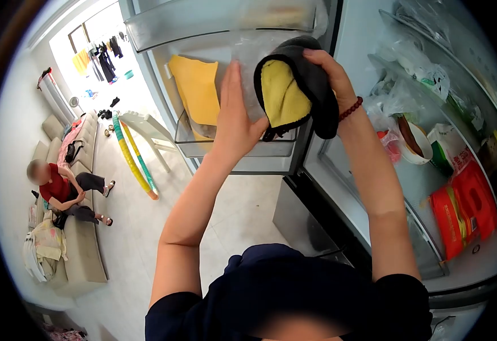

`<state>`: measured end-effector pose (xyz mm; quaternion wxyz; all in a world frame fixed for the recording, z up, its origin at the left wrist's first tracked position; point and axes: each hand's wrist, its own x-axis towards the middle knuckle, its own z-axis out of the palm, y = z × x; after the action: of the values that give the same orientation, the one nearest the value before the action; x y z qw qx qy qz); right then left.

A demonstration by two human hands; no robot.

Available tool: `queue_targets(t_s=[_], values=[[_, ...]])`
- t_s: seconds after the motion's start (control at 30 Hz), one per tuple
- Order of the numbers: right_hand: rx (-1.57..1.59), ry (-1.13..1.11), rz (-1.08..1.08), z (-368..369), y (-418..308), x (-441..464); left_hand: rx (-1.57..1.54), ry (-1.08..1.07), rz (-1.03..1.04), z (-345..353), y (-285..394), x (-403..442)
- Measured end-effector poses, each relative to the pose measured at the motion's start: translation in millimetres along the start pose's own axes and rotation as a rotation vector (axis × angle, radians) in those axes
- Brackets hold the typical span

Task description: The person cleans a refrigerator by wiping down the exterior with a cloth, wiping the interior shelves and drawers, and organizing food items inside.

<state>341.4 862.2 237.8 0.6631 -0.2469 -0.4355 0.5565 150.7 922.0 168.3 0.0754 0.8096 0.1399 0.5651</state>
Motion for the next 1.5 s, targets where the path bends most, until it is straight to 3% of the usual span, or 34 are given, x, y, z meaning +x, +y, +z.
queue_targets(t_s=[0.3, 0.37, 0.4, 0.47, 0.7, 0.87, 0.97, 1.07, 1.17, 1.27, 1.37, 1.5], values=[[-0.186, -0.16, -0.062, 9.2, -7.5, -3.8, -0.639, -0.325, -0.667, 20.4, -21.9, 13.1], [-0.264, -0.135, -0.099, -3.3, -7.2, -4.8, -0.673, -0.26, -0.732, 22.6, -15.7, 13.7], [-0.307, -0.1, -0.113, -10.7, -9.1, -8.2, -0.789, -0.201, -0.927, 25.8, -23.2, 18.4], [-0.384, -0.023, -0.145, -23.2, -9.8, -14.9, -0.974, -0.045, -1.021, 26.9, -28.1, 19.0], [-0.419, 0.204, -0.132, -61.8, 4.1, -46.6, -1.329, 0.158, -1.094, 21.0, -25.7, 31.3], [-0.683, -0.14, -0.001, -56.1, 33.0, -57.6, -1.699, 0.081, -1.04, 26.3, -42.5, 31.9], [-0.736, -0.208, 0.018, -39.3, 47.4, -59.6, -1.781, 0.106, -0.966, 29.6, -26.2, 32.0], [-0.727, -0.177, 0.02, -30.1, 46.0, -62.6, -1.747, -0.031, -0.797, 27.4, -46.3, 25.3], [-0.69, -0.043, 0.022, -40.0, 50.8, -58.4, -1.137, 0.113, -0.812, 17.1, 6.6, 31.3], [-0.706, -0.118, 0.066, -31.0, 39.7, -55.6, -1.006, 0.082, -0.754, 10.9, 20.8, 24.8], [-0.757, -0.29, -0.098, -29.7, 35.1, -46.1, -1.22, 0.342, -0.682, -2.6, 30.9, 31.3], [-0.793, -0.036, -0.177, -34.7, 19.5, -28.9, -1.212, 0.496, -0.658, -49.2, 28.7, 29.9]])
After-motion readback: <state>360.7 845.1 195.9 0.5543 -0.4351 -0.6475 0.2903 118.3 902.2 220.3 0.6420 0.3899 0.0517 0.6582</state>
